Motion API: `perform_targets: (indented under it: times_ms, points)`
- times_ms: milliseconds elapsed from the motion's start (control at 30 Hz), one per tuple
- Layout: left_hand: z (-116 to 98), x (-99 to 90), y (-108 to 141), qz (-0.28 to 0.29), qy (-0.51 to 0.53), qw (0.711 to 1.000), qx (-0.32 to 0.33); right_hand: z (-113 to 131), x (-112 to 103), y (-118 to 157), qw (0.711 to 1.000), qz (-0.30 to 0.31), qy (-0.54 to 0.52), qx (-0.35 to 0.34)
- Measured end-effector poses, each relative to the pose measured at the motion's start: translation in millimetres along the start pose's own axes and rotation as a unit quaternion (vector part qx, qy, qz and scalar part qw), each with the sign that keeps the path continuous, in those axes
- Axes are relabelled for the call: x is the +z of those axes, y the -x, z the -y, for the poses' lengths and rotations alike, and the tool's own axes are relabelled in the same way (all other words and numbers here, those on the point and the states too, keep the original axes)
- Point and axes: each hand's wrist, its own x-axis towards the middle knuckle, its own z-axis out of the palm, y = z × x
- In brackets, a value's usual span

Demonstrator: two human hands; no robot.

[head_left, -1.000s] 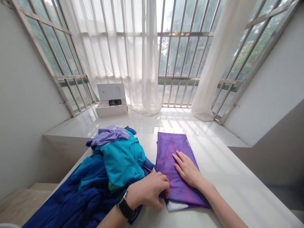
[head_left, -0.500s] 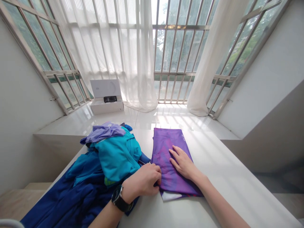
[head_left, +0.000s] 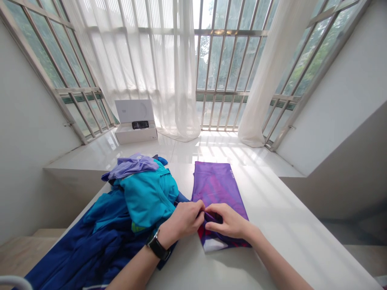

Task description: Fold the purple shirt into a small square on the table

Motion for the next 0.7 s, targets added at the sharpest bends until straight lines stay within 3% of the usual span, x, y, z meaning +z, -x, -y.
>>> perform_targets:
  times_ms: [300,700]
  points:
    - [10.5,-21.5,8.8,0.08,0.143,0.982,0.092,-10.0,5.5,-1.8,1.0,-0.004,-0.025,-0.007]
    - [12.3,-25.3,7.4,0.073,0.089,0.988,0.099,-11.3,2.9,-2.9,0.999,0.011,-0.044,0.005]
